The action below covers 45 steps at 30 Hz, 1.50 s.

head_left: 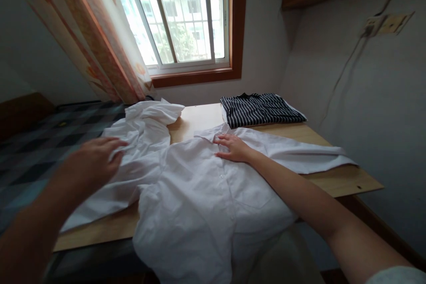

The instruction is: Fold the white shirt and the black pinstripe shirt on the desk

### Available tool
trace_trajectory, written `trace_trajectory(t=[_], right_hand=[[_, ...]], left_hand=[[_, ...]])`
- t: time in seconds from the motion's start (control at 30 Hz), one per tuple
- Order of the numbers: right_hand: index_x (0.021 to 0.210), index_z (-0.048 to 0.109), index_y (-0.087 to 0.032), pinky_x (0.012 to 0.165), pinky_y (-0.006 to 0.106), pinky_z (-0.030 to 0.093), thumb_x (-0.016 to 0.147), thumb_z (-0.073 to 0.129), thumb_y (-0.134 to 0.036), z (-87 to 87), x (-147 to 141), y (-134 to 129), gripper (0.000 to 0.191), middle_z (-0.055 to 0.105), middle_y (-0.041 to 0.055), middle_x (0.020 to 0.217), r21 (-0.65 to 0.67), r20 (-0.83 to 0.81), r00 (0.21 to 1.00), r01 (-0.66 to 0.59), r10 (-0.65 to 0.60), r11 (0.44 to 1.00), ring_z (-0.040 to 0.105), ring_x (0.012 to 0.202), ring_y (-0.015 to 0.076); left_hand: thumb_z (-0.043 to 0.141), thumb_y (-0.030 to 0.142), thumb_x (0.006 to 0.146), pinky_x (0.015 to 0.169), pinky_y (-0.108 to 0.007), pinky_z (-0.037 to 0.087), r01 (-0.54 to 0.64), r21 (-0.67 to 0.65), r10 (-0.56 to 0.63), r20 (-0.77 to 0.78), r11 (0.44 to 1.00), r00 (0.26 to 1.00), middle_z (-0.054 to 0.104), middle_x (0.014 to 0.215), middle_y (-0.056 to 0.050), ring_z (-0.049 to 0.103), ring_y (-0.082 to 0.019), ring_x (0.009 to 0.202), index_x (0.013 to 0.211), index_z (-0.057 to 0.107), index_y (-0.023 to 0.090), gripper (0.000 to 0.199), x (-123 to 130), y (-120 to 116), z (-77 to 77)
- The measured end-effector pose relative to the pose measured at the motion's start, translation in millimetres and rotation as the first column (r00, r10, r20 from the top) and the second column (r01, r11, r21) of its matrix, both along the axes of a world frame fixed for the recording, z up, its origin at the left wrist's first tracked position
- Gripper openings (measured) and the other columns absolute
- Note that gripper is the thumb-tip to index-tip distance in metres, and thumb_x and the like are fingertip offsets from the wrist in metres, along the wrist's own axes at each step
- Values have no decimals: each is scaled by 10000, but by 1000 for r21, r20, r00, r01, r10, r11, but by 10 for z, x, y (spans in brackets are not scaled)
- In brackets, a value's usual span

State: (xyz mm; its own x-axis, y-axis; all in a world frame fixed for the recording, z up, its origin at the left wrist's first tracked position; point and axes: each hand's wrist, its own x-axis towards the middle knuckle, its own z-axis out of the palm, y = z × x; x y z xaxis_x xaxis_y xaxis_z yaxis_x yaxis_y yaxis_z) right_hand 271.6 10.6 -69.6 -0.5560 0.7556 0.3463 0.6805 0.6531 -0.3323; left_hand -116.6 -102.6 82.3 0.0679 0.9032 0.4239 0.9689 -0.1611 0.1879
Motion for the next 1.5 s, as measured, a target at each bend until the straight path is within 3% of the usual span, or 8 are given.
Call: trace_trajectory(t=[0.17, 0.4, 0.73, 0.9, 1.0, 1.1, 1.37, 1.5], right_hand=[[1330, 607, -245, 1134, 484, 325, 872, 613, -558, -14, 9, -12, 555, 528, 119, 1440, 2, 3, 1000, -2, 2, 1000, 455, 1354, 286], [1278, 615, -247, 1140, 583, 271, 873, 613, -556, 12, -11, -160, 510, 501, 125, 1464, -15, 24, 999, 44, -44, 999, 410, 1387, 312], [1332, 564, -214, 1147, 625, 204, 920, 533, -550, 40, 105, -417, 532, 458, 150, 1498, -54, 99, 995, 31, -25, 998, 346, 1425, 322], [1405, 517, -240, 1170, 612, 161, 931, 500, -582, 66, 107, -391, 584, 401, 127, 1544, -101, 141, 990, 44, -29, 994, 286, 1461, 305], [1460, 466, -257, 1180, 604, 130, 938, 473, -602, 72, 98, -373, 626, 347, 125, 1575, -122, 162, 986, 47, -27, 991, 251, 1477, 309], [1477, 448, -273, 1180, 607, 121, 929, 465, -635, 76, 81, -340, 656, 300, 125, 1595, -145, 160, 987, 43, -20, 989, 229, 1484, 320], [1282, 649, -219, 1153, 459, 318, 1017, 368, -421, 175, 206, -192, 435, 587, 89, 1391, -58, 2, 1000, 28, -27, 998, 445, 1368, 251], [1118, 726, -162, 1090, 395, 399, 946, 473, -248, 217, 429, -168, 318, 679, 117, 1235, 63, 34, 969, 242, -245, 968, 562, 1227, 255]], left_hand=[[356, 238, 894, 1056, -411, 461, 360, -86, -370, -169, 929, 914, 663, 1247, -107, 605, -238, 1165, 1184, 650, 168, 419, 1088, 545, -637], [355, 387, 969, 1161, -437, 318, 385, -219, -420, -148, 897, 895, 510, 1466, -141, 435, -253, 1378, 1356, 561, 145, 501, 1237, 563, -1321], [364, 714, 884, 1097, -652, 243, 74, -476, -184, -189, 876, 965, 202, 1628, -139, 199, -390, 1481, 1544, 295, 257, 806, 1423, 486, -1138], [306, 589, 958, 1020, -593, 362, -38, -285, -27, -221, 958, 975, 555, 1402, -171, 461, -387, 1314, 1289, 613, 204, 593, 1541, 643, -1066], [306, 411, 991, 1061, -487, 367, 112, -124, -139, -233, 986, 963, 665, 1207, -167, 545, -304, 1214, 1124, 685, 155, 477, 1546, 745, -1116], [333, 343, 978, 1136, -397, 310, 311, -172, -343, -216, 935, 914, 584, 1385, -119, 481, -234, 1312, 1291, 605, 173, 448, 1507, 865, -1218], [257, 549, 972, 1140, -663, 115, 203, -436, -319, -210, 877, 924, 240, 1618, -120, 175, -327, 1498, 1539, 299, 219, 658, 1465, 998, -1296], [301, 518, 969, 1109, -689, 178, 197, -404, -319, -261, 893, 911, 322, 1588, -138, 255, -365, 1462, 1499, 387, 215, 616, 1513, 929, -1170]])
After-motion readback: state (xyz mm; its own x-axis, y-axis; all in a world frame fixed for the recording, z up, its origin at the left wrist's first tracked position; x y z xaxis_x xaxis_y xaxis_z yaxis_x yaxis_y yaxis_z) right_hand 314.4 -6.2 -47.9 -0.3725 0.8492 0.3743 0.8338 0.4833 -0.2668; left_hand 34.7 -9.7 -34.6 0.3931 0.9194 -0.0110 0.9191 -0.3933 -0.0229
